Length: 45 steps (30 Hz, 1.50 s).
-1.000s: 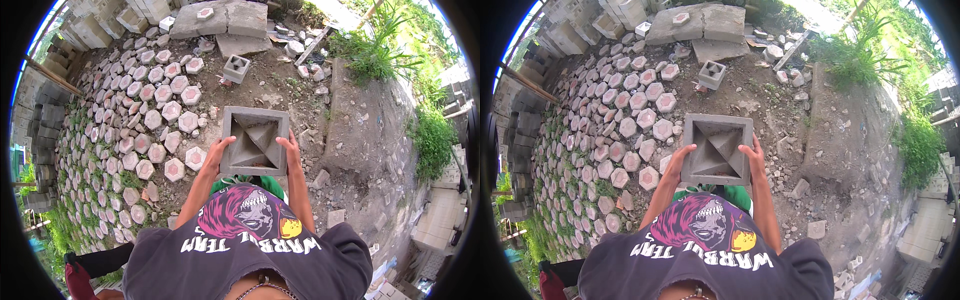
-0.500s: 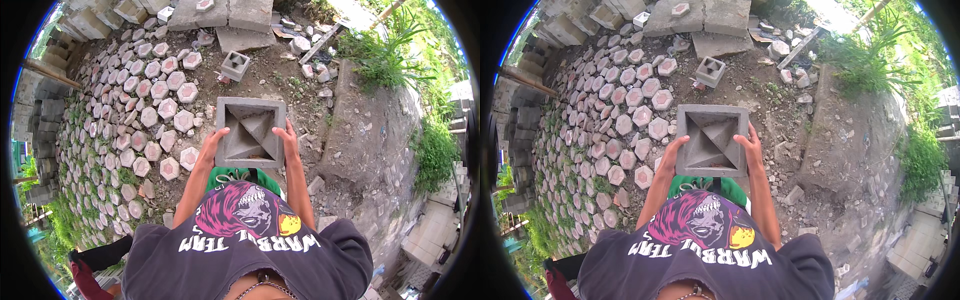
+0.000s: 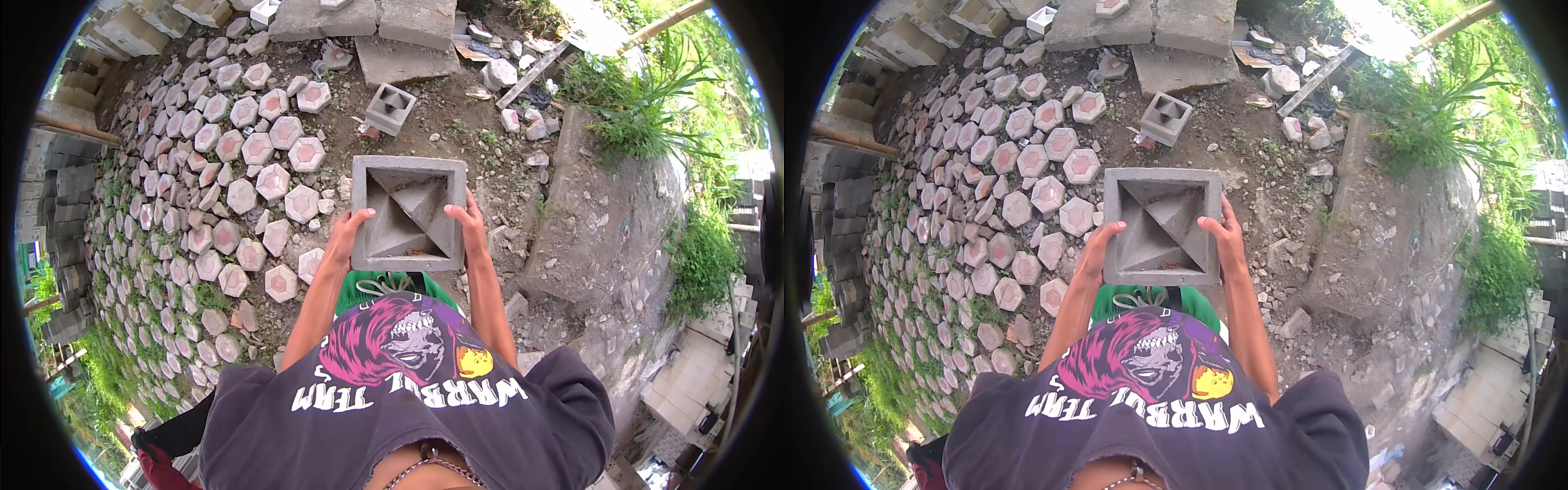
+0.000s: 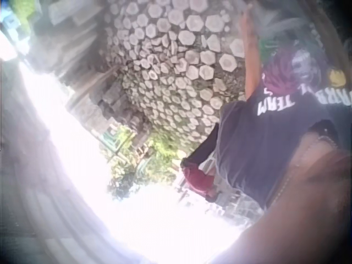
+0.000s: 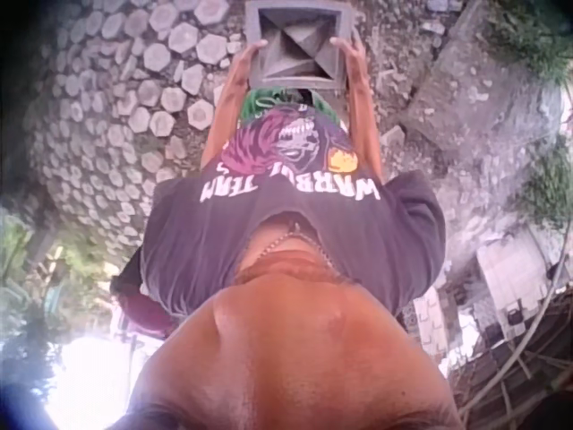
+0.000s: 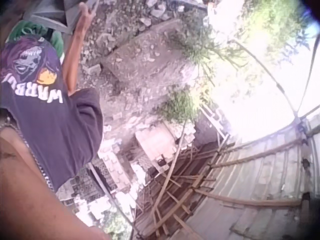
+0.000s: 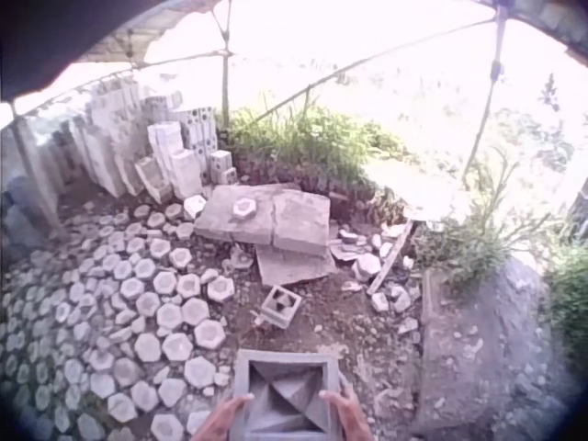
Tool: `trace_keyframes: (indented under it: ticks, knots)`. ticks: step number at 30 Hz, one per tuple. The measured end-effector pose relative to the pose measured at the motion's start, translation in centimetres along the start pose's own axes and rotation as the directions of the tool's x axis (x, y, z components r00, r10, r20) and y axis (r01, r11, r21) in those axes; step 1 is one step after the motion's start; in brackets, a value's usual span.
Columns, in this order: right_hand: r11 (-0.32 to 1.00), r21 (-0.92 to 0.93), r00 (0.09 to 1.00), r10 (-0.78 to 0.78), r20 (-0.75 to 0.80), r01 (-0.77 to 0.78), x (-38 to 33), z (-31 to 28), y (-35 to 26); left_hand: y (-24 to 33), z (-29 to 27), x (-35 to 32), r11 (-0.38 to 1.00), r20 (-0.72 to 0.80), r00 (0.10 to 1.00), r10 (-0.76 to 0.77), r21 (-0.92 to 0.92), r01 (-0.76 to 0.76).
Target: The person picks up concrete blocks from a pile on the ground and stacks them on top of one another.
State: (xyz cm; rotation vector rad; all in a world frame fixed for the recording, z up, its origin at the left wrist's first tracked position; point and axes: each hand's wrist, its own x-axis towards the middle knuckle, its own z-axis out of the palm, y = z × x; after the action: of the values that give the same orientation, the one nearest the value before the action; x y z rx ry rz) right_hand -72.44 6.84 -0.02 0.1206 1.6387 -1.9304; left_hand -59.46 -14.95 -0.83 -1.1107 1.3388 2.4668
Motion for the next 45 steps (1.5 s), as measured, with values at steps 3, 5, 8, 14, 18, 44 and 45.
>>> trace_keyframes:
  ticks: [3, 5, 8, 14, 18, 44, 45]
  knots:
    - [1.0, -0.005, 1.0, 0.004, -0.026, -0.004, 2.4, 0.7, -0.2, 3.6, 0.5, 1.4, 1.0, -0.015, 1.0, -0.023, -0.005, 0.023]
    - [1.0, 0.018, 1.0, 0.017, -0.026, -0.016, 3.4, 2.2, -1.2, 5.4, -0.2, 2.0, 0.999, -0.043, 0.998, -0.037, 0.006, 0.037]
    - [0.999, 0.041, 0.999, 0.021, -0.036, -0.02, 5.1, 3.4, -2.1, 6.9, -1.0, 4.2, 1.0, 0.026, 1.0, -0.017, 0.012, 0.016]
    - [0.999, 0.049, 0.996, -0.008, -0.091, 0.013, 8.9, 4.3, -3.7, 10.9, -0.1, 8.0, 0.997, 0.058, 0.995, -0.083, 0.0, 0.083]
    - [0.997, 0.071, 0.992, 0.02, -0.124, -0.011, 12.3, 4.6, -4.7, 13.3, 0.5, 11.5, 0.995, 0.067, 0.993, -0.094, 0.042, 0.091]
    - [0.986, 0.164, 0.943, 0.066, -0.327, -0.013, 38.8, 8.5, -8.8, 30.5, 3.5, 39.8, 0.862, -0.013, 0.967, -0.256, 0.45, 0.234]
    - [0.986, 0.167, 0.938, 0.074, -0.338, -0.017, 39.5, 9.1, -9.0, 30.9, 3.1, 40.6, 0.849, -0.019, 0.97, -0.242, 0.479, 0.222]
